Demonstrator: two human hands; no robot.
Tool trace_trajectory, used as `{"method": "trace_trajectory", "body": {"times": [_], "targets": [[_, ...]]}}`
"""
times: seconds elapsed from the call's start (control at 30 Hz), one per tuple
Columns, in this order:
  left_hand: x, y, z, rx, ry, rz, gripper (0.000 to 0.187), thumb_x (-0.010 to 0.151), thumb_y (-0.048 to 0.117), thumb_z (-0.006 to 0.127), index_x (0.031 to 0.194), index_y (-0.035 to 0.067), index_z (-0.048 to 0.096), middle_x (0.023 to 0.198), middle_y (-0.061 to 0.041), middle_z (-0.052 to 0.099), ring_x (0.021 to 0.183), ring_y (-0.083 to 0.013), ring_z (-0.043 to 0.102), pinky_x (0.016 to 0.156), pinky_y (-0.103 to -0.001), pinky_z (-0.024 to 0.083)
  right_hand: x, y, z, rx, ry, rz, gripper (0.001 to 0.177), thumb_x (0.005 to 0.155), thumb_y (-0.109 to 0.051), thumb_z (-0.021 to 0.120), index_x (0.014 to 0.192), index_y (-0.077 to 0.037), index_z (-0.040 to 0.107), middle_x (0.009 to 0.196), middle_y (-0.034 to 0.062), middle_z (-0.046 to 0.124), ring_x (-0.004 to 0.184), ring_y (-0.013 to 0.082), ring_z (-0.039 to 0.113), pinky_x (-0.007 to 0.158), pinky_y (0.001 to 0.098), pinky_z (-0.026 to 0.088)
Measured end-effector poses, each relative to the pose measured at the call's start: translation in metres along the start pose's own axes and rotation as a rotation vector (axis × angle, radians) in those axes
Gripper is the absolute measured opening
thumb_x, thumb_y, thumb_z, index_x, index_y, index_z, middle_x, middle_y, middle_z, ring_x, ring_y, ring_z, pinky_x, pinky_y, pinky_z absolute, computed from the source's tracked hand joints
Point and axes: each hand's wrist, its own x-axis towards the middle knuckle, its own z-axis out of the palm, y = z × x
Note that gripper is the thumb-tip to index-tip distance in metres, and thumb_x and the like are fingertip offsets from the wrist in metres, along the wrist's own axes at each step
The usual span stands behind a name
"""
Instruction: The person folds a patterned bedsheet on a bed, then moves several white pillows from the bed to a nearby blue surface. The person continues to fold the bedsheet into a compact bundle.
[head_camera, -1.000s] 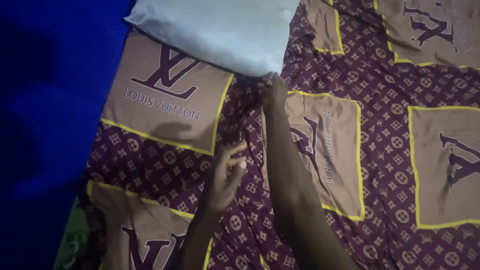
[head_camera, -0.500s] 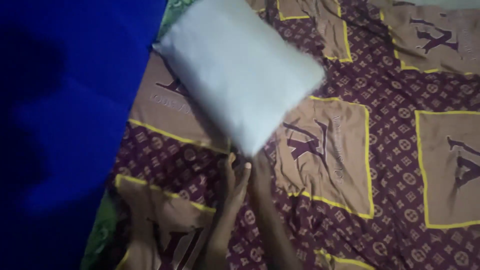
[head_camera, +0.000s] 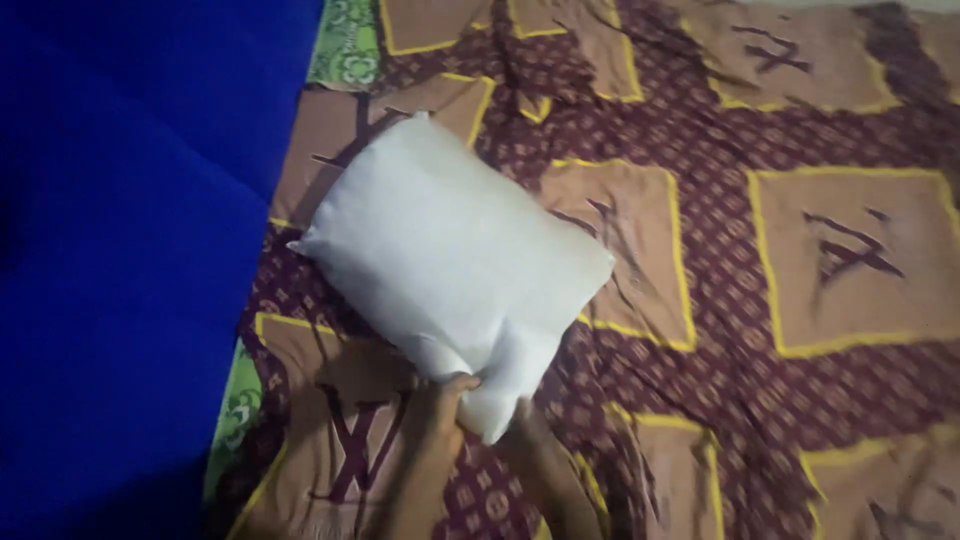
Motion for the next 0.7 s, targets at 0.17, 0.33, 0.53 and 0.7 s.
{"method": "trace_trajectory", "body": {"times": [0.17,0.33,0.53,0.7], "targets": [[-0.101,-0.003,-0.011,0.262,-0.247,-0.066,0.050,0.064,0.014,0.082,0.111,0.000,0.071,0.108,-0.014,0.070,0.105,-0.0287,0.064,0.089,-0.036,0.052,-0.085,-0.041,0.016,0.360,-0.142,-0.216,0.058,0.099,-0.047,0.039,0.137,-0.006,0.052,0.124,0.0118,0.069,0.112,0.0247,0.068,0.099,0.0390,0.052],[-0.172,-0.027,-0.005,0.385,-0.293,0.015,0.083,0.063,0.027,0.094,0.128,0.015,0.045,0.119,-0.011,0.067,0.114,-0.0286,0.065,0.095,-0.044,0.053,-0.152,-0.027,-0.005,0.335,0.065,-0.433,0.055,0.091,-0.036,0.049,0.136,-0.005,0.053,0.123,0.0117,0.069,0.111,0.0245,0.067,0.097,0.0389,0.053],[-0.230,-0.015,-0.027,0.011,-0.978,-0.553,0.089,0.083,0.071,0.066,0.142,0.005,0.051,0.128,-0.017,0.064,0.115,-0.0368,0.060,0.089,-0.054,0.049,-0.231,-0.001,-0.017,0.249,0.368,-0.605,0.056,0.081,-0.022,0.061,0.134,-0.005,0.055,0.121,0.0115,0.068,0.111,0.0244,0.066,0.095,0.0389,0.054],[-0.292,-0.027,-0.013,0.023,-0.602,-0.608,0.088,0.074,0.071,0.063,0.141,0.015,0.052,0.136,-0.009,0.064,0.128,-0.0324,0.059,0.108,-0.056,0.047,-0.282,0.033,-0.028,0.210,0.705,-0.543,0.060,0.076,-0.012,0.070,0.133,-0.003,0.056,0.120,0.0123,0.067,0.110,0.0254,0.065,0.093,0.0397,0.054]]}}
